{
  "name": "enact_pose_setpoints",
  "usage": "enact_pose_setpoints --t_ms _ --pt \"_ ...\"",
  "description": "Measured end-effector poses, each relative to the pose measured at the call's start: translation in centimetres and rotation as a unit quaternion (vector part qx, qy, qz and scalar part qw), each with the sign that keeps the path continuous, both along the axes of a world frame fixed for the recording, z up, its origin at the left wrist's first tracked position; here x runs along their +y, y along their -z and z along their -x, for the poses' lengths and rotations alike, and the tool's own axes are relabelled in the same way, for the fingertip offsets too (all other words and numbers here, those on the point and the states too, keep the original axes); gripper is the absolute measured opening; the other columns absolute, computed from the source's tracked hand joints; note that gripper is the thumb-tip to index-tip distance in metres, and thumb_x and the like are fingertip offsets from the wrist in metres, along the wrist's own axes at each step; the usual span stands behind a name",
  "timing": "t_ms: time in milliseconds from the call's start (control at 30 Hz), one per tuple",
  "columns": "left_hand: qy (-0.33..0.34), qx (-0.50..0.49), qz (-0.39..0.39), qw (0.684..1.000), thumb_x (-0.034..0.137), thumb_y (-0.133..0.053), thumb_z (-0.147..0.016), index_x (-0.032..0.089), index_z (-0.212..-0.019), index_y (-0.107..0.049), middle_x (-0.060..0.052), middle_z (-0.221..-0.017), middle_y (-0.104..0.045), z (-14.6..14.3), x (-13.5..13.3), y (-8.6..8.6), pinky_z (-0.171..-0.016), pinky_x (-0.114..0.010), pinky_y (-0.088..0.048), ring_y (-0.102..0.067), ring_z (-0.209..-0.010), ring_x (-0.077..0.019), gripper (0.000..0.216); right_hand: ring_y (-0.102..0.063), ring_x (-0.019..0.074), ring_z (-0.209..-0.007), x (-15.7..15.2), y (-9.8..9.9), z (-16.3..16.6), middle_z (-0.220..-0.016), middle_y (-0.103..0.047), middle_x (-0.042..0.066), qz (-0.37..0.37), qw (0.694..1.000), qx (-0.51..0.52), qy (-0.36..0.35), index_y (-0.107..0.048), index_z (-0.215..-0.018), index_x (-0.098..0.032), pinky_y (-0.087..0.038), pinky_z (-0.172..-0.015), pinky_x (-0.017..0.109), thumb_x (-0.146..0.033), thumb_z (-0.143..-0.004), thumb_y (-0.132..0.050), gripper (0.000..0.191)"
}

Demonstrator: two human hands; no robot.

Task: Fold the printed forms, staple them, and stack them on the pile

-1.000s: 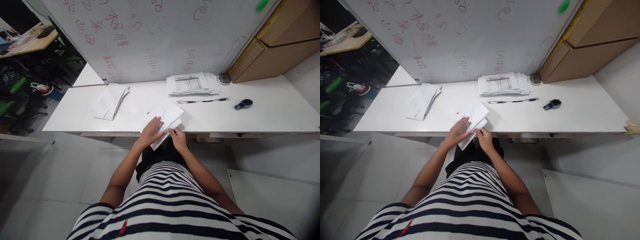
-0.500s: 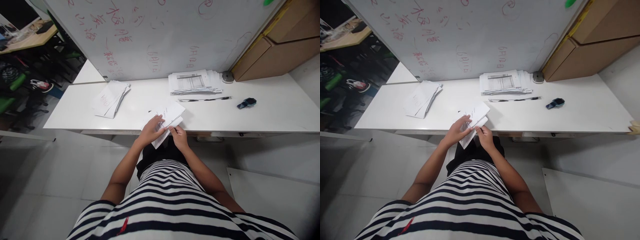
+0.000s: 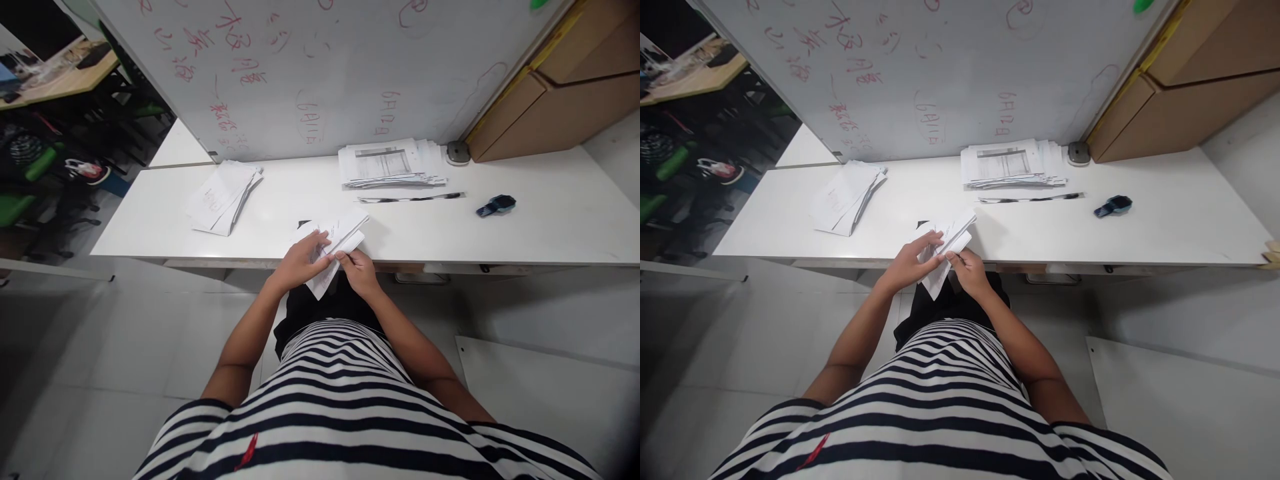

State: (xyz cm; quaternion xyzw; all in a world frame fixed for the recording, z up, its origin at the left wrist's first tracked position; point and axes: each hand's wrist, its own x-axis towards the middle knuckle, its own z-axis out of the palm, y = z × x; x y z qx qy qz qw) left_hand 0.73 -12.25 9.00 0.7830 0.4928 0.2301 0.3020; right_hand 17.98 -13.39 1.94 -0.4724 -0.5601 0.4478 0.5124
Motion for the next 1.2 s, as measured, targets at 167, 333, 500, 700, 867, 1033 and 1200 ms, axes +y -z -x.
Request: enact_pose_setpoints --t_ms 167,333,500,700,867,1033,1200 --pt "0.003 0.015 -0.004 1.000 0.046 -0.052 -0.089 0.026 -0.116 -0.058 -0.002 -0.138 -0.054 0.1 0.1 -0.2 -0.107 -0.041 -0.042 -0.038 -0.137 -0.0251 0.034 -0.062 0.0204 -0.084 -0.1 0.0 0.0 -0.088 -0.068 0.002 -0.001 1.000 0.014 -0.010 -0.071 -0.092 -0.021 -0.048 -0.078 0.033 -0.046 -0.087 -0.055 0.030" --pt "0.000 0.041 -0.091 0.995 0.038 -0.051 -0.089 0.023 -0.115 -0.060 -0.004 -0.130 -0.061 -0.3 0.1 0.7 -0.103 -0.037 -0.046 -0.051 -0.127 -0.0224 0.031 -0.061 0.0184 -0.078 -0.3 0.0 0.2 -0.082 -0.068 0.002 -0.007 1.000 0.003 0.017 -0.070 -0.088 -0.019 -0.047 -0.074 0.031 -0.045 -0.088 -0.055 0.030" --pt "-0.046 0.126 -0.177 0.975 0.031 -0.048 -0.090 0.022 -0.102 -0.064 -0.006 -0.115 -0.069 -1.5 -0.3 2.0 -0.084 -0.033 -0.055 -0.066 -0.104 -0.0211 0.022 -0.057 0.0171 -0.072 -0.8 -0.2 0.8 -0.075 -0.065 0.001 -0.001 0.998 -0.011 0.065 -0.068 -0.082 -0.018 -0.046 -0.070 0.029 -0.045 -0.087 -0.055 0.030" --pt "-0.135 0.062 -0.223 0.963 0.026 -0.044 -0.091 0.021 -0.102 -0.064 -0.004 -0.102 -0.071 -0.6 -0.5 1.1 -0.080 -0.027 -0.054 -0.067 -0.092 -0.0151 0.023 -0.045 0.0131 -0.061 -1.3 0.2 1.3 -0.061 -0.051 -0.003 0.028 0.993 -0.003 0.115 -0.058 -0.067 -0.019 -0.039 -0.059 0.026 -0.047 -0.085 -0.056 0.033" --pt "-0.318 0.013 -0.265 0.910 0.026 -0.046 -0.089 0.017 -0.092 -0.065 -0.002 -0.083 -0.069 3.1 0.5 0.0 -0.067 -0.024 -0.050 -0.063 -0.071 -0.0121 0.021 -0.030 0.0099 -0.055 -1.3 0.6 0.9 -0.055 -0.029 -0.006 0.046 0.986 -0.018 0.157 -0.037 -0.057 -0.022 -0.028 -0.053 0.025 -0.047 -0.084 -0.055 0.042" --pt "-0.431 0.025 -0.274 0.859 0.025 -0.053 -0.086 0.015 -0.087 -0.064 0.002 -0.067 -0.062 7.4 1.4 0.1 -0.060 -0.024 -0.043 -0.057 -0.061 -0.0105 0.015 -0.028 0.0102 -0.056 -1.1 1.0 0.4 -0.056 -0.027 -0.006 0.066 0.983 -0.002 0.174 -0.034 -0.057 -0.023 -0.026 -0.052 0.025 -0.047 -0.083 -0.057 0.042" --pt "-0.484 0.015 -0.284 0.828 0.023 -0.056 -0.086 0.015 -0.086 -0.065 0.003 -0.066 -0.060 11.0 1.9 0.7 -0.061 -0.025 -0.041 -0.053 -0.060 -0.0100 0.012 -0.028 0.0102 -0.056 -0.9 1.6 0.0 -0.056 -0.029 -0.006 0.078 0.979 0.026 0.185 -0.036 -0.058 -0.022 -0.026 -0.052 0.025 -0.049 -0.082 -0.058 0.042"
